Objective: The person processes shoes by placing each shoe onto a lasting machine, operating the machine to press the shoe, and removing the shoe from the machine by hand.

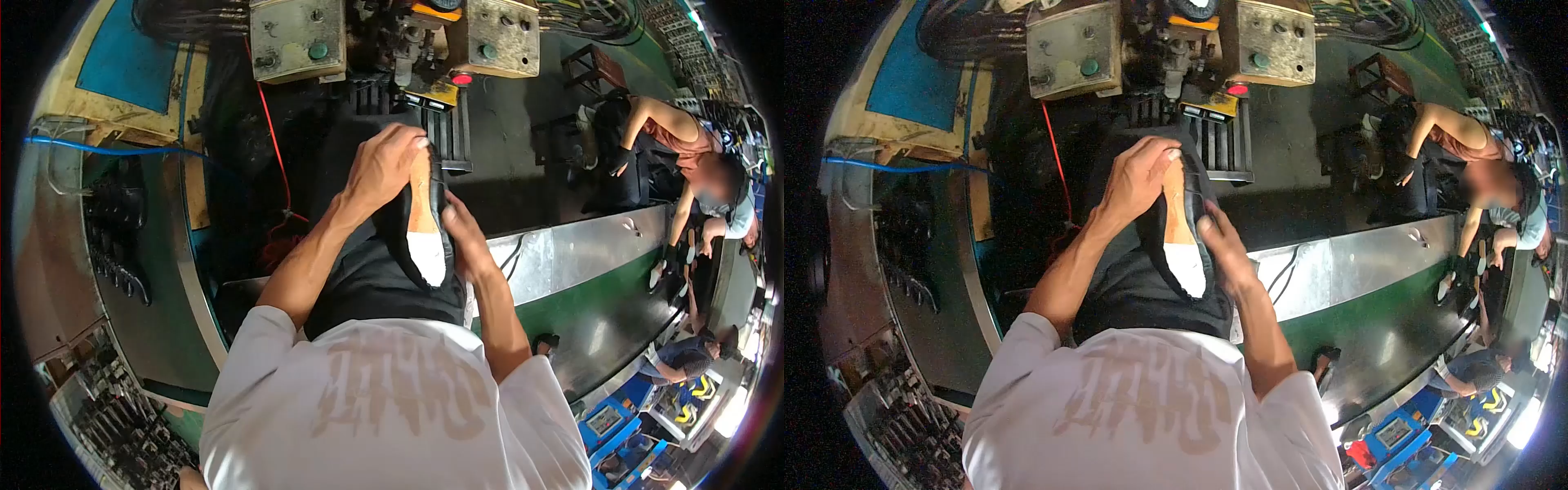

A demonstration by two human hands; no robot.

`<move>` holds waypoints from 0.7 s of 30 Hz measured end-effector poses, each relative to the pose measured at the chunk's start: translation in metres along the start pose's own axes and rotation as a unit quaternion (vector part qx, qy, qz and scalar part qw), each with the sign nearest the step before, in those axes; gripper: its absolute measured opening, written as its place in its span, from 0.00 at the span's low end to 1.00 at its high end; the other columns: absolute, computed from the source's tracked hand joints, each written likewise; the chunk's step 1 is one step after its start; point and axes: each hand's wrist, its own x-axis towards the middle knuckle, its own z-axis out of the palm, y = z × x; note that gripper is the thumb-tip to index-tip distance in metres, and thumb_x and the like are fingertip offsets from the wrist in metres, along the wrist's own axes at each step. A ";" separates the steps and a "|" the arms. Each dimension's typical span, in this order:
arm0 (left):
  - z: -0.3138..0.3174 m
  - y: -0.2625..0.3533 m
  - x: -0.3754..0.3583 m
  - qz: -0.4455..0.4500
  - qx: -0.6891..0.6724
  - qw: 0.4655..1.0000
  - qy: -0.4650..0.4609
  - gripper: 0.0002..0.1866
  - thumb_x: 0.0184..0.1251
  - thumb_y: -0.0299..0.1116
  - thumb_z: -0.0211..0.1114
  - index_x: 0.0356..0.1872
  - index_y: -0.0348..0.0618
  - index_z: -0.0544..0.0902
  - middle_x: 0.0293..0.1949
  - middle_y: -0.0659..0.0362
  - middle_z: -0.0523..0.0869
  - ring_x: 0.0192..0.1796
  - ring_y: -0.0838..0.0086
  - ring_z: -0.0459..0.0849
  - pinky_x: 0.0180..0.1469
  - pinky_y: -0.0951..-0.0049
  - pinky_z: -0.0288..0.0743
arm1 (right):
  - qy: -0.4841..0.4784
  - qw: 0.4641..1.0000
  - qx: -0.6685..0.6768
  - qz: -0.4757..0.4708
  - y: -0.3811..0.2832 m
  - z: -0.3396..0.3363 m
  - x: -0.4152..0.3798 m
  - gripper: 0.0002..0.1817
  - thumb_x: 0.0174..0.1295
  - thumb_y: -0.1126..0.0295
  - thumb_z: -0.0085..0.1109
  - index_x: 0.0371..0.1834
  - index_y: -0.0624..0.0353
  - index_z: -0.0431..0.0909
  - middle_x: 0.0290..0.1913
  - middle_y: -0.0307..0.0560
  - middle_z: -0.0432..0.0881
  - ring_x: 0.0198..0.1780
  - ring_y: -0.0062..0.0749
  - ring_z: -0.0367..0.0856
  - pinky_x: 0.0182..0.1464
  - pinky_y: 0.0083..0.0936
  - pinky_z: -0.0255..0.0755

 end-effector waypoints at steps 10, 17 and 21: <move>-0.022 -0.038 -0.003 -0.012 0.094 0.995 -0.034 0.10 0.79 0.27 0.66 0.53 0.34 0.89 0.44 0.38 0.92 0.50 0.43 0.93 0.50 0.55 0.86 | 0.083 0.797 -0.548 -0.241 -0.022 0.060 -0.060 0.51 0.63 0.52 0.82 0.88 0.49 0.65 0.84 0.71 0.61 0.76 0.67 0.73 0.76 0.51 0.74; -0.006 -0.034 0.015 -0.046 0.087 0.994 -0.049 0.12 0.81 0.32 0.65 0.51 0.33 0.89 0.41 0.36 0.90 0.47 0.41 0.93 0.45 0.54 0.83 | 0.055 0.600 -0.760 -0.245 -0.005 0.034 -0.064 0.50 0.57 0.58 0.83 0.85 0.18 0.69 0.91 0.67 0.44 0.74 0.76 0.68 0.60 0.54 0.89; -0.006 -0.041 0.013 -0.078 0.076 0.993 -0.047 0.12 0.82 0.32 0.65 0.51 0.33 0.90 0.42 0.36 0.90 0.46 0.42 0.93 0.45 0.56 0.83 | 0.045 0.609 -0.740 -0.282 -0.005 0.028 -0.060 0.45 0.52 0.63 0.82 0.78 0.25 0.79 0.90 0.69 0.47 0.72 0.77 0.70 0.65 0.57 0.84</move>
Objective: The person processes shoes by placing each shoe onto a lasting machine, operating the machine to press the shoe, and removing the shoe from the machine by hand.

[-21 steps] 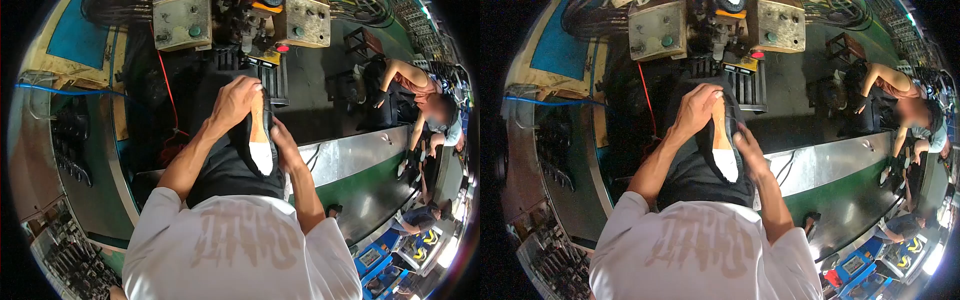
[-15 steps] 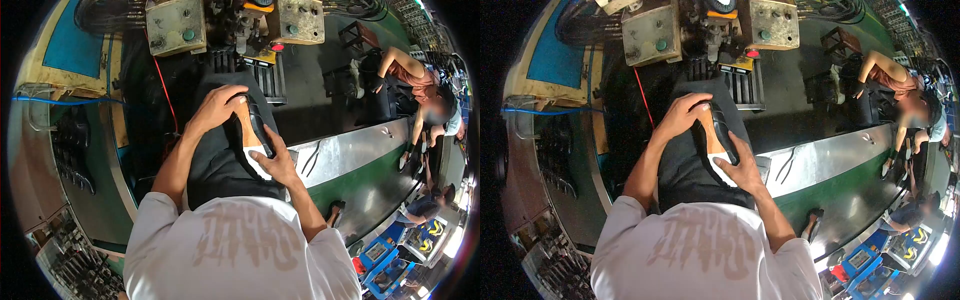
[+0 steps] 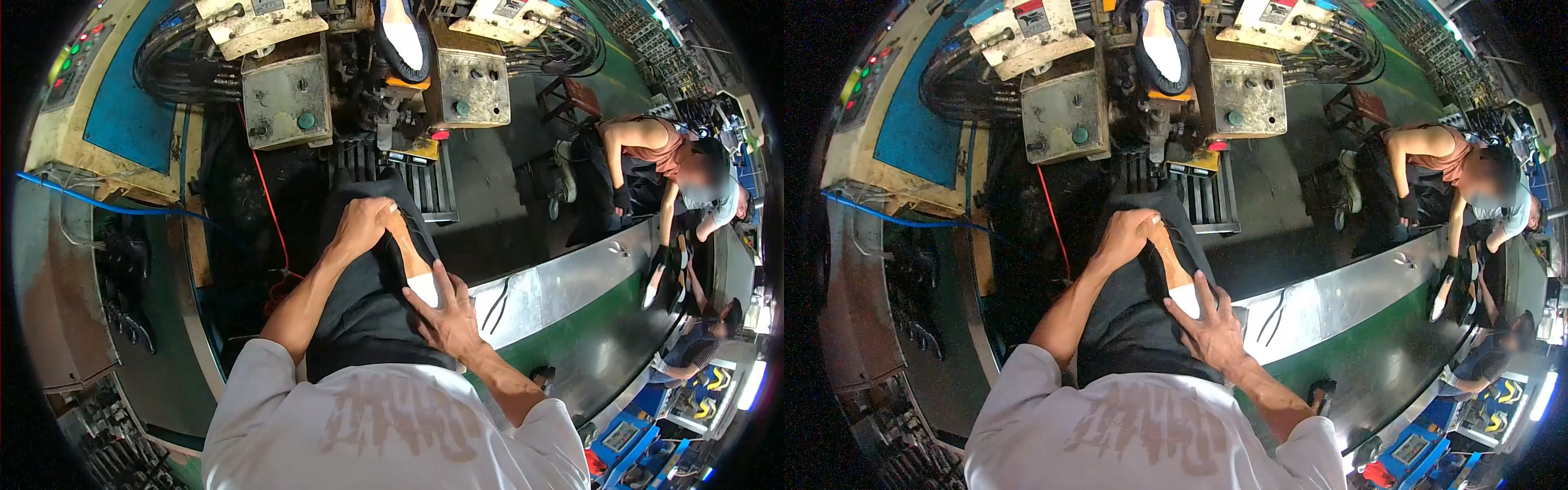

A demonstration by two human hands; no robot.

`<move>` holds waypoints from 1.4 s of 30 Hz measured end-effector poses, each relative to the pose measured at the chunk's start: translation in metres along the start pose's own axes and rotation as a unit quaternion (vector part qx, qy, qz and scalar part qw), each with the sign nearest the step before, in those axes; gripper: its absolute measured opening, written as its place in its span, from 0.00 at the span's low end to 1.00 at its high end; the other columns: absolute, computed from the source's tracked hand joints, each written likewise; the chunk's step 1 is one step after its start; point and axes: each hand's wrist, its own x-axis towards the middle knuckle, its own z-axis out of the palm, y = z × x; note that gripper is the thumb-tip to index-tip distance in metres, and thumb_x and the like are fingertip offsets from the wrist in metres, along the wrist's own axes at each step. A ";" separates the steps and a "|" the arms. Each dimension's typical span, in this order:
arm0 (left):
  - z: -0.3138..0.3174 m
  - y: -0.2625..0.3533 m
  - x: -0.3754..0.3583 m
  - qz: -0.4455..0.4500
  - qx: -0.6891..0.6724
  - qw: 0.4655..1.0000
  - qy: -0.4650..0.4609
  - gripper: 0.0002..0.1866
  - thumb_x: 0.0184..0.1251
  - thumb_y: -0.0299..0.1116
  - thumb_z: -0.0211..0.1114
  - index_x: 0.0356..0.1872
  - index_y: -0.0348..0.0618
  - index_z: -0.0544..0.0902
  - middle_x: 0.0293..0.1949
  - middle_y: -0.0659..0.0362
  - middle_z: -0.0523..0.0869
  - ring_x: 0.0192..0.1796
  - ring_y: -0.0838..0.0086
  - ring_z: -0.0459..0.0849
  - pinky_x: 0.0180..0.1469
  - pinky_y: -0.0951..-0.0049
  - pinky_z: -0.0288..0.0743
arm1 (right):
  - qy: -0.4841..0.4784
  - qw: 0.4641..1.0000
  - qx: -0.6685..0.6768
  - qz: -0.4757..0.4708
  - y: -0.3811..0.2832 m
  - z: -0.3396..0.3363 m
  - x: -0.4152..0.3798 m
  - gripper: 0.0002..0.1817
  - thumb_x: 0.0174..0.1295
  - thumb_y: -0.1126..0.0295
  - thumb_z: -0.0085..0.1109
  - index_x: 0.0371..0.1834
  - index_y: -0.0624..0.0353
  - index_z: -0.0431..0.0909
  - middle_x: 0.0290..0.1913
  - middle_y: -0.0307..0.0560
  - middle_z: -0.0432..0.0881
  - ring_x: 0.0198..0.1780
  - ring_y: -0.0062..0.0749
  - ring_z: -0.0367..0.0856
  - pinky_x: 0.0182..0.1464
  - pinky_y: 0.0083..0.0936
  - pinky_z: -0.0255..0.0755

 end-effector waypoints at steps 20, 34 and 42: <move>-0.121 0.031 0.319 -0.153 -0.660 0.734 -0.051 0.22 0.74 0.48 0.78 0.56 0.45 0.85 0.50 0.58 0.92 0.51 0.66 0.91 0.60 0.57 0.86 | 0.235 0.962 0.070 0.120 0.057 -0.103 0.088 0.40 0.55 0.69 0.81 0.77 0.42 0.83 0.86 0.78 0.57 0.75 0.75 0.72 0.74 0.57 0.74; -0.142 0.016 0.059 -0.100 -0.740 0.658 -0.093 0.53 0.78 0.73 0.56 0.85 0.35 0.62 0.77 0.32 0.74 0.76 0.29 0.76 0.79 0.24 0.68 | 0.290 0.956 -0.044 0.024 0.054 -0.154 0.358 0.45 0.60 0.60 0.78 0.84 0.26 0.73 0.88 0.74 0.51 0.67 0.76 0.72 0.68 0.57 0.80; -0.083 -0.040 -0.051 -0.294 -0.650 0.700 0.021 0.46 0.81 0.74 0.50 0.71 0.33 0.76 0.54 0.38 0.89 0.52 0.41 0.93 0.57 0.38 0.89 | 0.265 0.962 -0.041 0.053 0.041 -0.120 0.383 0.48 0.58 0.65 0.77 0.85 0.27 0.71 0.89 0.74 0.48 0.72 0.77 0.69 0.73 0.61 0.74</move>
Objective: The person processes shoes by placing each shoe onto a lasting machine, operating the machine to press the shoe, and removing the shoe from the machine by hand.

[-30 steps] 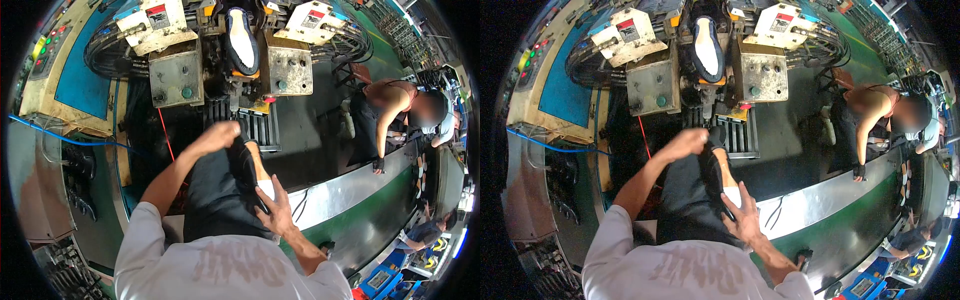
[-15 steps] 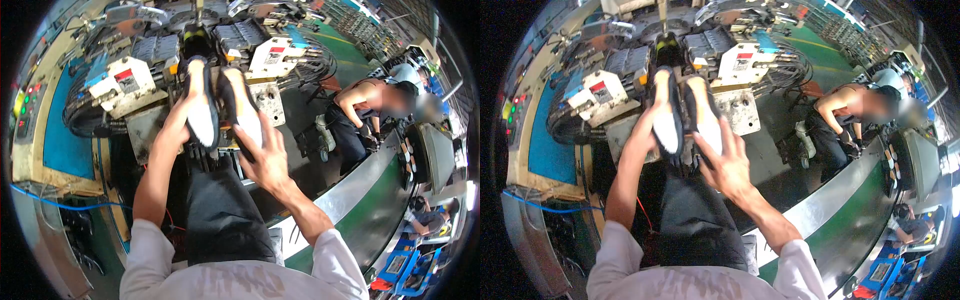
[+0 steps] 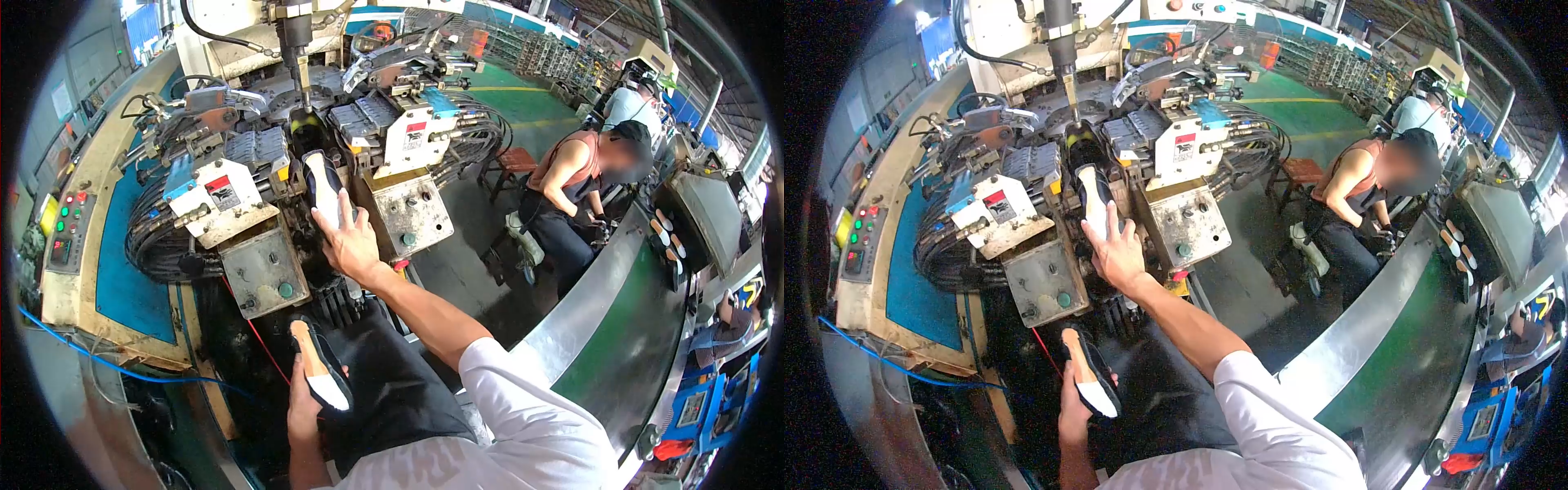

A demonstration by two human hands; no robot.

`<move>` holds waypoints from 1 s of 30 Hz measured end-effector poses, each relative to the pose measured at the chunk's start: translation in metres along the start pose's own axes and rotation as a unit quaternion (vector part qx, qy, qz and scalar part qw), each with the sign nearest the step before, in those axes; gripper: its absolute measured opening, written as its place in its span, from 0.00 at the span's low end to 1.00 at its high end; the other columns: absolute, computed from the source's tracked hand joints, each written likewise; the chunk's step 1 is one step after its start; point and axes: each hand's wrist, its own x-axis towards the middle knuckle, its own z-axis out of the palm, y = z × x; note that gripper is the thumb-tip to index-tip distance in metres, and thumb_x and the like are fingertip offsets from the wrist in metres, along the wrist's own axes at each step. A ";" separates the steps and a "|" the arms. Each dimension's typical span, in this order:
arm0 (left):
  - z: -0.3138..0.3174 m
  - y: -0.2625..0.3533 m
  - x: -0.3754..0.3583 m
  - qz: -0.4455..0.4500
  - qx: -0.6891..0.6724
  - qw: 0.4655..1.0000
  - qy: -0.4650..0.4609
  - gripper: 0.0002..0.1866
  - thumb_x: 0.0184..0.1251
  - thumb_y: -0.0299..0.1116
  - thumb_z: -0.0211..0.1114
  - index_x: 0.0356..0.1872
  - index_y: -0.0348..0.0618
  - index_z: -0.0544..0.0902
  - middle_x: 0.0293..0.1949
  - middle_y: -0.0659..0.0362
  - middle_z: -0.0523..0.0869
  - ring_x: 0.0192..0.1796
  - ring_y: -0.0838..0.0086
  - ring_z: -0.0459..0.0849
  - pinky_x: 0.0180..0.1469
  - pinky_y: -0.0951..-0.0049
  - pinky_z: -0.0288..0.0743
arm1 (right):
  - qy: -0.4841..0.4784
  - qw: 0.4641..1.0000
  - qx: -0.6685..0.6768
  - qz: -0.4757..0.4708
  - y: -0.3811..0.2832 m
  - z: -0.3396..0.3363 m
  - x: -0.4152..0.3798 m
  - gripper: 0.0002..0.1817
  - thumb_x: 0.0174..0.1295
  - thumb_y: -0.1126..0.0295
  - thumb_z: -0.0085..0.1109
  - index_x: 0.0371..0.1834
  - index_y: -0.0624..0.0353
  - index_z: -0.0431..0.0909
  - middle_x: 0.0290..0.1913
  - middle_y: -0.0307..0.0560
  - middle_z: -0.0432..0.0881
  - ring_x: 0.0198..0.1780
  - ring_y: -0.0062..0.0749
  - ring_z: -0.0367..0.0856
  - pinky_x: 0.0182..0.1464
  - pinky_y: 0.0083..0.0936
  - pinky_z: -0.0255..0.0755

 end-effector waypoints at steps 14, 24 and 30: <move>-0.007 -0.051 0.023 0.032 0.107 0.993 -0.026 0.30 0.89 0.53 0.53 0.79 0.46 0.67 0.60 0.45 0.85 0.48 0.49 0.92 0.53 0.46 0.92 | 0.119 0.985 -0.010 -0.123 0.022 0.019 0.014 0.36 0.69 0.66 0.61 0.83 0.58 0.71 0.86 0.68 0.64 0.88 0.62 0.57 0.89 0.54 0.50; -0.008 -0.053 0.022 0.018 0.164 0.983 0.079 0.35 0.89 0.44 0.56 0.89 0.46 0.59 0.76 0.49 0.77 0.73 0.58 0.82 0.75 0.58 0.76 | 0.175 0.971 -0.072 -0.145 0.041 0.061 0.156 0.36 0.66 0.62 0.65 0.79 0.58 0.76 0.79 0.70 0.72 0.82 0.63 0.67 0.87 0.53 0.55; -0.013 -0.050 0.026 -0.008 0.142 0.985 0.103 0.38 0.88 0.43 0.59 0.90 0.42 0.57 0.83 0.49 0.70 0.82 0.61 0.71 0.83 0.61 0.64 | 0.159 0.974 -0.077 -0.139 0.033 0.045 0.172 0.38 0.63 0.63 0.69 0.80 0.56 0.76 0.79 0.66 0.73 0.82 0.59 0.67 0.85 0.50 0.57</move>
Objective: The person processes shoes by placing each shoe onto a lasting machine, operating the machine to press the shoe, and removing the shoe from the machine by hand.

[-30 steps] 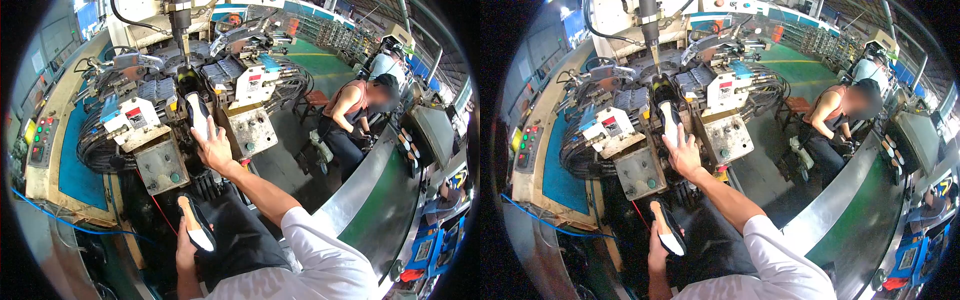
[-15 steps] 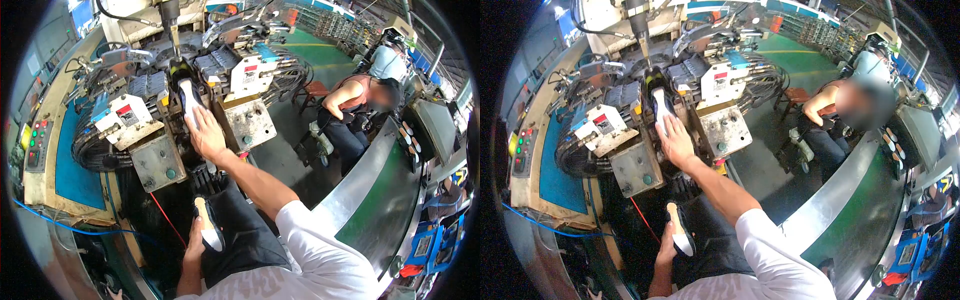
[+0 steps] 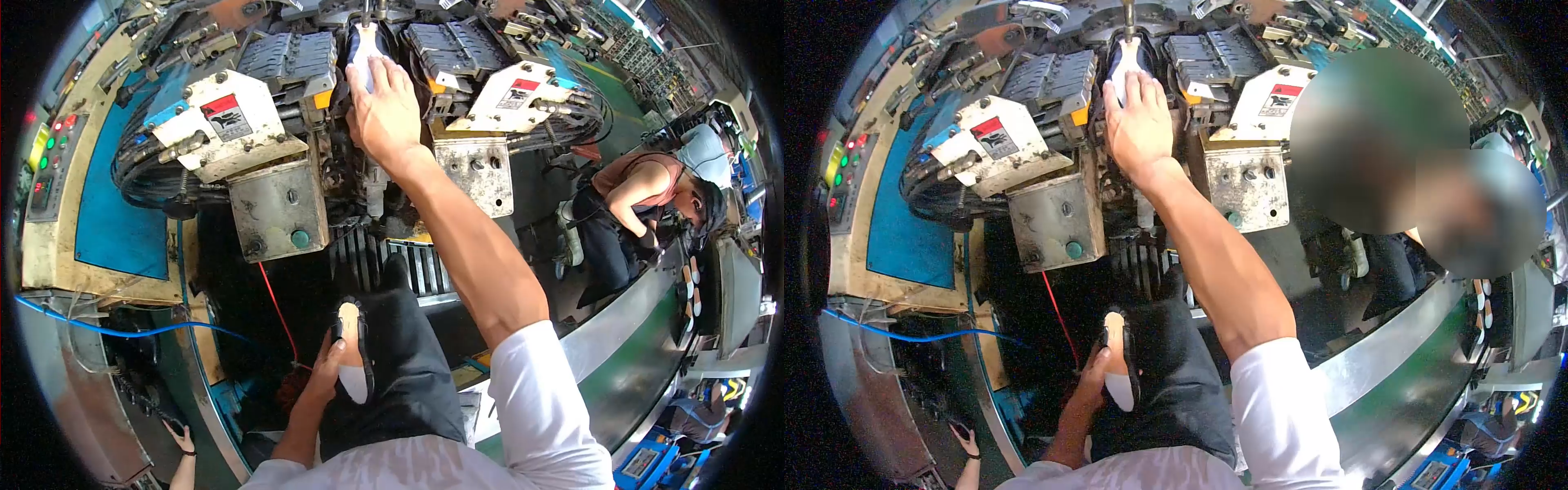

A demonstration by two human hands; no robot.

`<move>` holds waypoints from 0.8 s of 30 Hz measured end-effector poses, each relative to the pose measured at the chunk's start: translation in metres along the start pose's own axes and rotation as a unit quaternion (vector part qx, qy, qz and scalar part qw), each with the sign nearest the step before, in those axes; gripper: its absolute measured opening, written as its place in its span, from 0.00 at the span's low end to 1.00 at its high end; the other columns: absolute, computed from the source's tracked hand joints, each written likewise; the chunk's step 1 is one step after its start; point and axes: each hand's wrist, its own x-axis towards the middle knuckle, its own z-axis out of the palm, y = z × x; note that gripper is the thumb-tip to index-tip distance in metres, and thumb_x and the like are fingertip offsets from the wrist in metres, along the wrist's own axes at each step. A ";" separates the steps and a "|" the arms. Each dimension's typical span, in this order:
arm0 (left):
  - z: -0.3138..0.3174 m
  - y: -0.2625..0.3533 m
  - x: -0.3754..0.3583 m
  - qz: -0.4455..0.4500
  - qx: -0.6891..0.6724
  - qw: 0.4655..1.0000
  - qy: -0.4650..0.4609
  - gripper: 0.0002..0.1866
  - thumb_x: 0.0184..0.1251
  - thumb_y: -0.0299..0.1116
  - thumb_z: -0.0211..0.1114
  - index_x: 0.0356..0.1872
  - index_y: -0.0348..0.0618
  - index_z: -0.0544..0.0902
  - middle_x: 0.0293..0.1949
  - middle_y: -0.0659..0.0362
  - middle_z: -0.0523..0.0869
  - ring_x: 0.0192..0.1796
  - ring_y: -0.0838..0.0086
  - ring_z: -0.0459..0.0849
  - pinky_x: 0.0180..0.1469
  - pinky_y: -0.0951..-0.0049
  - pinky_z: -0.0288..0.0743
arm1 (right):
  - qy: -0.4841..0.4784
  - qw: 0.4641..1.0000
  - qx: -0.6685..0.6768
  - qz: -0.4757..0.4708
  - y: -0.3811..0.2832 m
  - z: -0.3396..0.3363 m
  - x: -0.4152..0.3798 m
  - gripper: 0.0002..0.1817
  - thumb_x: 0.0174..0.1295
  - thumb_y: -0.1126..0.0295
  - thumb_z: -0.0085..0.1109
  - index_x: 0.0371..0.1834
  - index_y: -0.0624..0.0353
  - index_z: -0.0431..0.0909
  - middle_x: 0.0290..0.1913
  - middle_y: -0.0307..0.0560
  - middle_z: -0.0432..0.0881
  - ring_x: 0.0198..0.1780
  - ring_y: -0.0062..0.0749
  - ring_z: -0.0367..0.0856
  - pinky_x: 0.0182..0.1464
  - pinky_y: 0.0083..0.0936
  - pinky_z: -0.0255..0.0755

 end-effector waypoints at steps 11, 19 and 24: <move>0.011 0.032 -0.048 0.019 -0.074 0.995 -0.062 0.36 0.86 0.43 0.60 0.87 0.45 0.60 0.69 0.46 0.81 0.62 0.52 0.90 0.66 0.51 0.85 | 0.031 0.999 0.017 -0.006 -0.002 -0.017 0.020 0.31 0.64 0.64 0.65 0.74 0.52 0.82 0.75 0.68 0.77 0.78 0.63 0.71 0.82 0.53 0.62; -0.056 0.021 -0.153 0.144 -0.189 0.960 0.149 0.47 0.78 0.48 0.70 0.90 0.44 0.57 0.71 0.45 0.81 0.62 0.57 0.89 0.63 0.53 0.86 | 0.012 0.979 0.194 -0.052 -0.056 -0.046 -0.127 0.32 0.65 0.65 0.73 0.75 0.52 0.83 0.86 0.67 0.64 0.85 0.67 0.65 0.85 0.53 0.60; -0.113 0.001 -0.275 0.142 -0.200 0.874 0.419 0.53 0.77 0.52 0.73 0.91 0.40 0.54 0.76 0.46 0.78 0.74 0.61 0.78 0.76 0.60 0.73 | -0.420 0.883 0.200 -0.067 -0.081 0.048 -0.390 0.25 0.82 0.57 0.56 0.71 0.62 0.84 0.75 0.65 0.80 0.76 0.66 0.76 0.80 0.53 0.67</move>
